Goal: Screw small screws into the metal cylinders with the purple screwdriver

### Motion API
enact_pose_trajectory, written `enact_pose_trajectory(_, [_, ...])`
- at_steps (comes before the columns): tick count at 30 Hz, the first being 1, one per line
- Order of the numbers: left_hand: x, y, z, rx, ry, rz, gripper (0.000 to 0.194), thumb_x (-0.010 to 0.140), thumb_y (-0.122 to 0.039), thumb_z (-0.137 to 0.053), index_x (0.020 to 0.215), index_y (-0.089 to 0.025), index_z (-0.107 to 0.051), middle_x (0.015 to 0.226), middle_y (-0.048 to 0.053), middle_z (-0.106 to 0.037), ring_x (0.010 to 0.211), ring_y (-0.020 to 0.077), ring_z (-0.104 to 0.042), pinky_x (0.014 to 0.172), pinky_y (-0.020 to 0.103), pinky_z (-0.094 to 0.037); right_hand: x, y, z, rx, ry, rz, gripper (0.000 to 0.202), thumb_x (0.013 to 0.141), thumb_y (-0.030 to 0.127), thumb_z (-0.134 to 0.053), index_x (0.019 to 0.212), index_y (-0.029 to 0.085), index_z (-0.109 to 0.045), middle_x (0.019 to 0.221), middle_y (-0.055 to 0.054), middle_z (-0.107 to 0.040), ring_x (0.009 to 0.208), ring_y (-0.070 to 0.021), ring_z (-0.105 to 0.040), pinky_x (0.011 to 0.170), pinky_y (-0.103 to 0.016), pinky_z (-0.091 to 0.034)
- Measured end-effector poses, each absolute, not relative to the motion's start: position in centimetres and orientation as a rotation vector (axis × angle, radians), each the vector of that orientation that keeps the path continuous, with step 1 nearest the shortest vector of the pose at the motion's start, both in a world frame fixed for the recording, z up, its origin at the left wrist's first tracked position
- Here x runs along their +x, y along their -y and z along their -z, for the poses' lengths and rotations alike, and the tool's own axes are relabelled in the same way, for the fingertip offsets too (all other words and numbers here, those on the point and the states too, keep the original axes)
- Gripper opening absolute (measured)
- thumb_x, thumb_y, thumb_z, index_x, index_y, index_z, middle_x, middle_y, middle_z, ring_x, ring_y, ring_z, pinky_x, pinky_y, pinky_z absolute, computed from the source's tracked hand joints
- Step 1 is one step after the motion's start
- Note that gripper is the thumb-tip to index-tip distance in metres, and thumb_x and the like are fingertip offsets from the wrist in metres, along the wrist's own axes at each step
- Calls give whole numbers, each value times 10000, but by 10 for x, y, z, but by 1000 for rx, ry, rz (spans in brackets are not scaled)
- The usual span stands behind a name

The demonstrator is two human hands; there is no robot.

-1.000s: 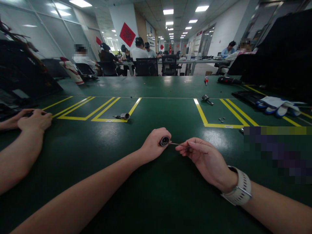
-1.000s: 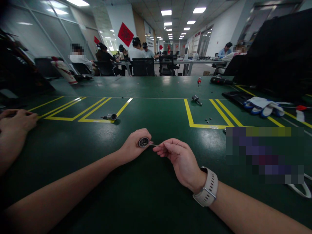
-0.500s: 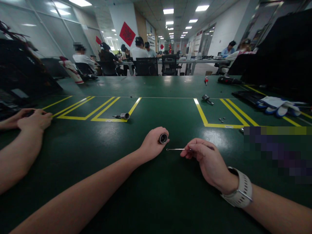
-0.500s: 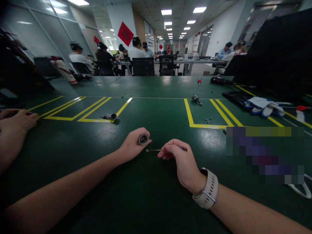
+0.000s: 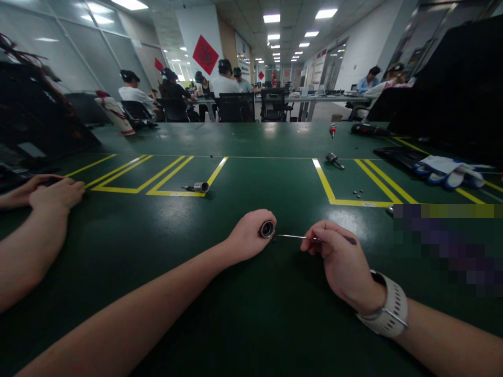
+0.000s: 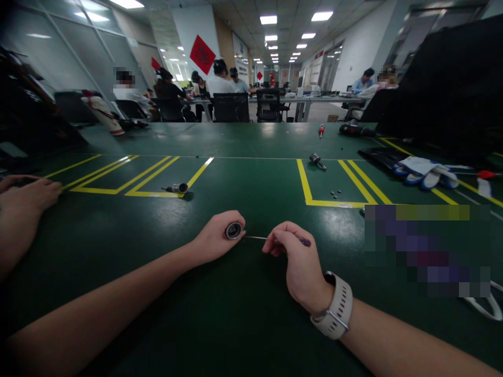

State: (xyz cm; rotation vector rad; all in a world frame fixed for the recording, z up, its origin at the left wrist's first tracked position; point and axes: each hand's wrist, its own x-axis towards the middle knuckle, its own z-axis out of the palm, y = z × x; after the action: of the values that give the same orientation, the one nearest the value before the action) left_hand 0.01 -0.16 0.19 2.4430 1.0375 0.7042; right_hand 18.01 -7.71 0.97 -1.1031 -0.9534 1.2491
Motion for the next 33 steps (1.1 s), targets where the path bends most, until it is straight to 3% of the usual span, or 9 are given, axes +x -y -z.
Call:
enact_pose_trajectory(5, [1,2,-3,2421,-1062,-718,59,724,-128,-563,759,-167,-535,766,-5,-565,715,138,-534,637,264,-419,180,80,-9,-995,1011,-1189,169,781,240,-521,651,203,-622,633,-9,-610,633,-156,-531,601,-304,-378])
enact_pose_trajectory(12, [3,4,-4,2470,-1095,-733,77,708,-108,-553,739,-173,-524,732,-9,-561,692,143,-525,621,264,-395,176,88,-13,-1126,1431,-1092,177,863,321,-494,862,222,-641,852,-35,-640,808,-191,-563,703,-333,-423])
enact_pose_trajectory(18, [3,6,-5,2658,-1108,-662,55,755,-120,-517,741,-173,-515,732,-1,-553,694,153,-511,651,290,-364,171,95,-19,-1195,1641,-879,163,866,302,-477,815,214,-605,831,-36,-602,775,-185,-552,698,-338,-420])
enact_pose_trajectory(28, [1,7,-6,2596,-1054,-732,68,768,-113,-517,731,-169,-505,747,-1,-541,711,145,-500,650,278,-363,177,76,-16,-1029,1078,-1417,170,811,278,-532,737,187,-656,793,-43,-660,787,-183,-579,765,-347,-425])
enact_pose_trajectory(33, [2,4,-5,2529,-1111,-780,65,766,-140,-535,721,-168,-498,737,-7,-533,697,139,-501,632,269,-363,175,81,-15,-1043,1263,-1297,182,842,316,-513,821,196,-648,840,-36,-645,860,-195,-578,812,-364,-430])
